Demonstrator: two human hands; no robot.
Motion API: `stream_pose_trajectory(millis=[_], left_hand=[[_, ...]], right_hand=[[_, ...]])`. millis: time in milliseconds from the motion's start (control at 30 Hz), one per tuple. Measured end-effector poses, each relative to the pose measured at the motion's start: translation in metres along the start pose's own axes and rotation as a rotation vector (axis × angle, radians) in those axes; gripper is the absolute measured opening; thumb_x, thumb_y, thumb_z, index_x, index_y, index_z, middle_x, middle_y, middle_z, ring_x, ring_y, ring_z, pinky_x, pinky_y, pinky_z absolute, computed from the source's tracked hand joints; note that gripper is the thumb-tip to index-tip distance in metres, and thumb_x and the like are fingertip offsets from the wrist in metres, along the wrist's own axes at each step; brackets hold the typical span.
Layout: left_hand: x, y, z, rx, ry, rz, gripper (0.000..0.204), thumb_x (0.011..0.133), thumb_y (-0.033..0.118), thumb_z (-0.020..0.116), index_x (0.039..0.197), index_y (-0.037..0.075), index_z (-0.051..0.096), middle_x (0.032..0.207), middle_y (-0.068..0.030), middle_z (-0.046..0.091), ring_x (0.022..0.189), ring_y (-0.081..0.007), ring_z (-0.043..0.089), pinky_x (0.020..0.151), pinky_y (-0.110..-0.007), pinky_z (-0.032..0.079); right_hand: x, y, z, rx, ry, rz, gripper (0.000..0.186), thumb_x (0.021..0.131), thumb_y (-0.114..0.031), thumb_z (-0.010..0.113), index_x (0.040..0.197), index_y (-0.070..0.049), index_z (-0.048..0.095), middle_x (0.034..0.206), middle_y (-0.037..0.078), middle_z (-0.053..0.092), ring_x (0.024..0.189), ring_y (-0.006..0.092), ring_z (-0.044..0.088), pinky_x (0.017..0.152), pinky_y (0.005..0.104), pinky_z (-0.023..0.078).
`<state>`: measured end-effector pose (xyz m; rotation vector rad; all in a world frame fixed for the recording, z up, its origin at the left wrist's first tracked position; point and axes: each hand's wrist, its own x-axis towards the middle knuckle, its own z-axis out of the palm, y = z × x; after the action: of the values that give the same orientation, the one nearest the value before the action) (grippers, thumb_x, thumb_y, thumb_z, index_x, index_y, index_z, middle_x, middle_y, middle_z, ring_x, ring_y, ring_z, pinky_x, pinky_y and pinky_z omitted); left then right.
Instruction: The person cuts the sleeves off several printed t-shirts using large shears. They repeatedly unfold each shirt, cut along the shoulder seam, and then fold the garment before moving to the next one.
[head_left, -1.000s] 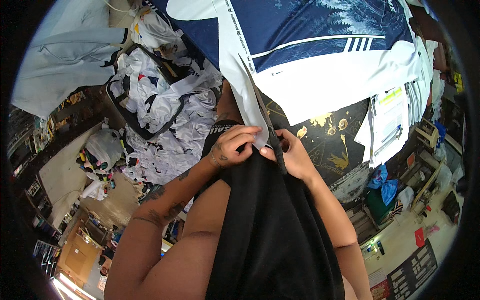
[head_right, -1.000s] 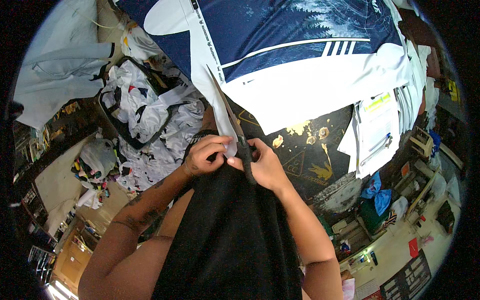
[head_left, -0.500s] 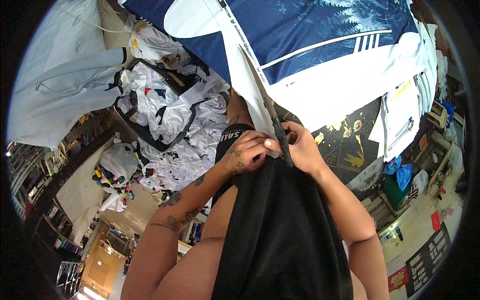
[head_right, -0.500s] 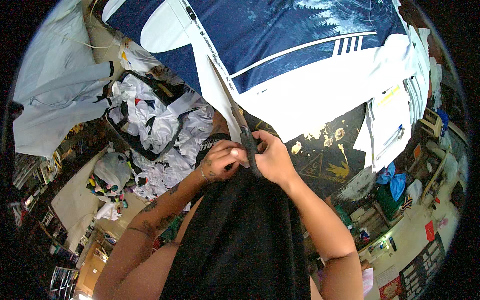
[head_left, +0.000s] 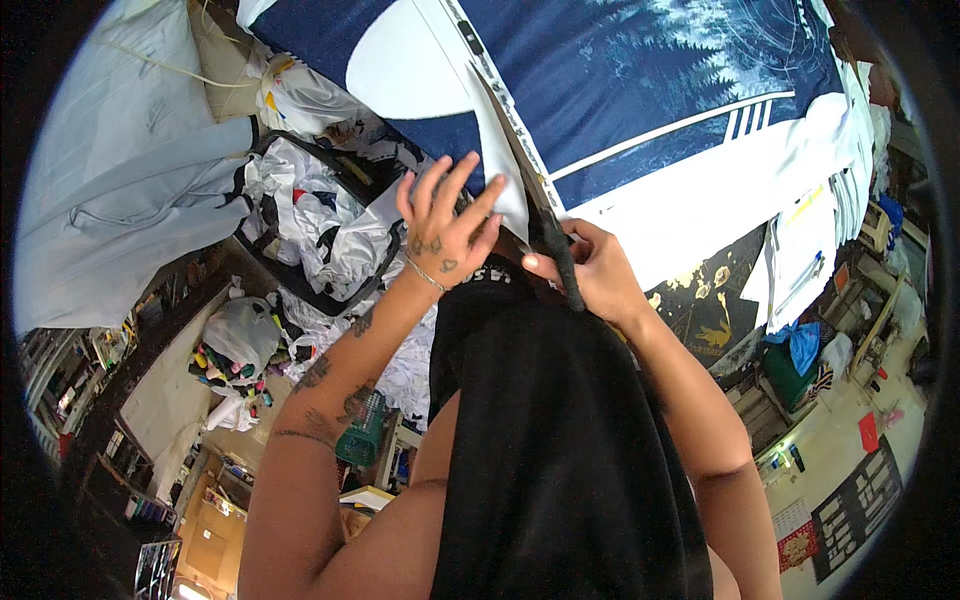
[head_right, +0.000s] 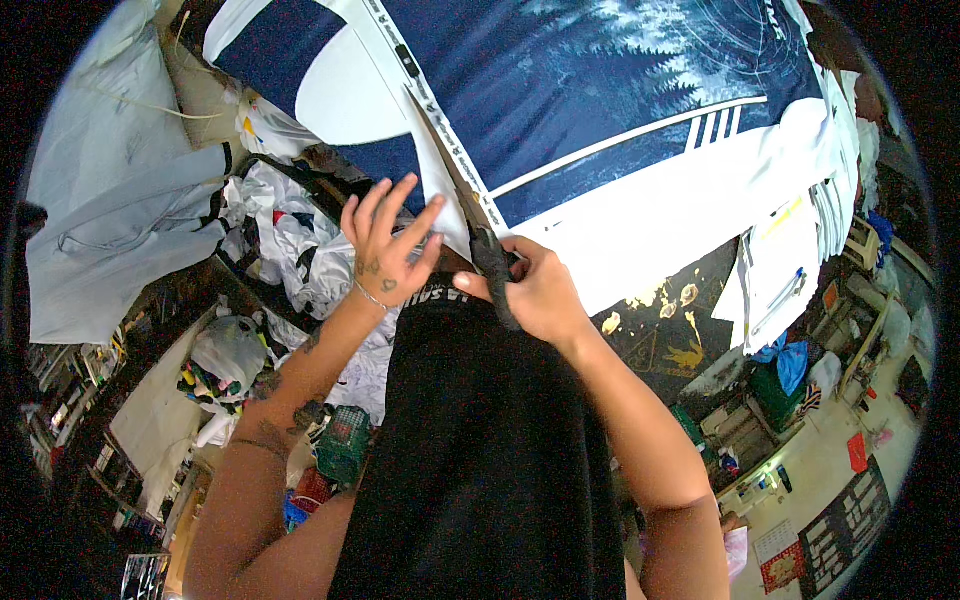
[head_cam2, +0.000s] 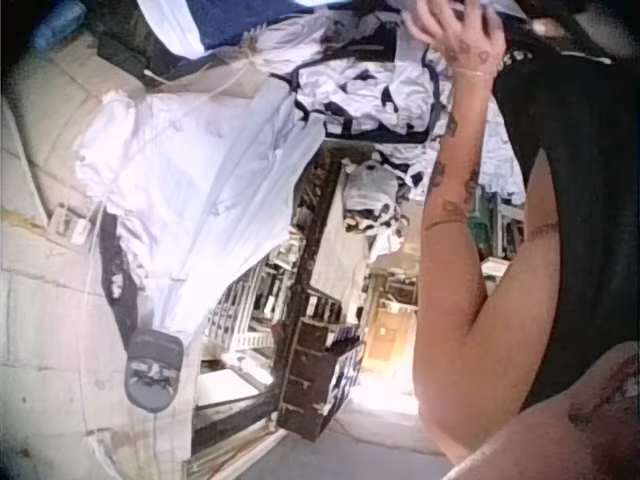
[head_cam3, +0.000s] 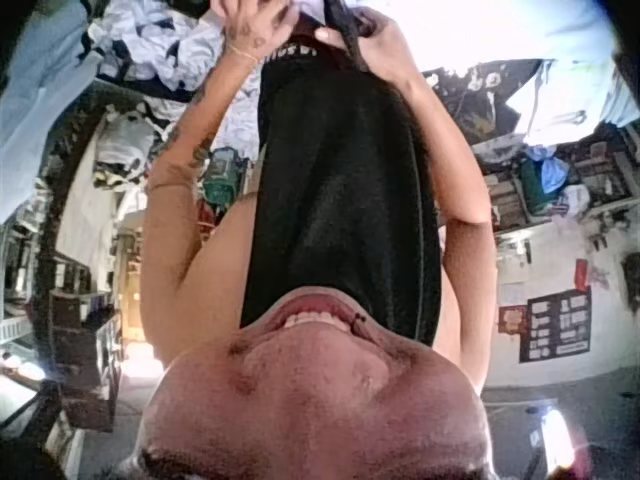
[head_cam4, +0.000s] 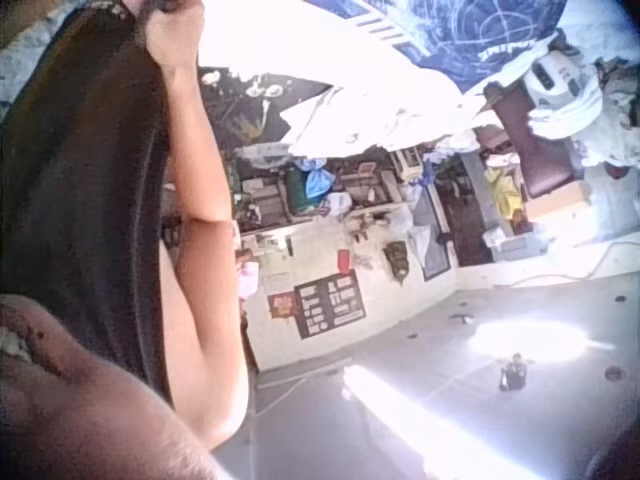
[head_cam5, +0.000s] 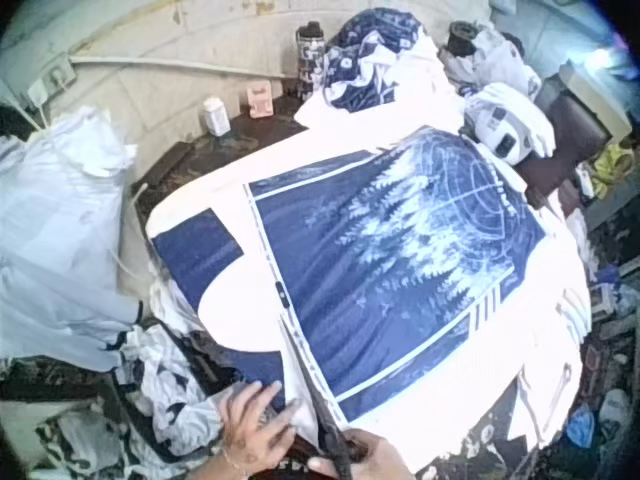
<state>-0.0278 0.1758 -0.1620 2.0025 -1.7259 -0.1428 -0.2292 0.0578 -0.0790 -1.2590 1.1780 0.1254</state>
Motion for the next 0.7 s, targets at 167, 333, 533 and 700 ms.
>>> stream_pose_trajectory(millis=[167,333,533,700], left_hand=[[-0.004,0.004,0.001,-0.054,-0.001,-0.048,0.045,0.077,0.022,0.075,0.122,0.027,0.078,0.141,-0.0027,0.063,0.13,-0.027,0.049,0.114,-0.056,0.022],[0.003,-0.004,-0.005,-0.094,-0.03,-0.013,0.033,0.08,0.023,0.075,0.113,0.025,0.081,0.135,0.0012,0.065,0.123,-0.0243,0.051,0.113,-0.053,0.024],[0.004,-0.011,-0.001,-0.225,-0.011,0.02,0.026,0.078,0.018,0.078,0.104,0.019,0.078,0.126,0.0023,0.069,0.113,-0.0223,0.056,0.109,-0.054,0.027],[0.006,-0.014,0.003,-0.282,-0.009,0.037,0.023,0.077,0.014,0.079,0.1,0.017,0.076,0.114,0.0043,0.074,0.102,-0.0193,0.06,0.106,-0.053,0.03]], right_hand=[[0.012,-0.019,0.007,-0.021,-0.08,0.167,0.058,0.081,-0.043,0.092,0.114,0.0,0.069,0.071,0.002,0.067,0.061,0.0078,0.06,0.055,0.0232,0.044],[0.031,-0.039,0.009,0.002,-0.024,0.049,0.059,0.08,-0.042,0.092,0.115,0.001,0.069,0.074,0.002,0.066,0.064,0.0077,0.059,0.057,0.0239,0.043],[0.045,-0.06,0.007,0.078,-0.061,0.072,0.059,0.078,-0.041,0.094,0.112,0.002,0.072,0.077,0.002,0.067,0.068,0.0068,0.058,0.06,0.0244,0.045],[0.061,-0.076,0.005,0.01,-0.012,0.145,0.065,0.077,-0.045,0.093,0.114,0.002,0.071,0.077,0.004,0.068,0.069,0.0088,0.06,0.06,0.0264,0.046]])
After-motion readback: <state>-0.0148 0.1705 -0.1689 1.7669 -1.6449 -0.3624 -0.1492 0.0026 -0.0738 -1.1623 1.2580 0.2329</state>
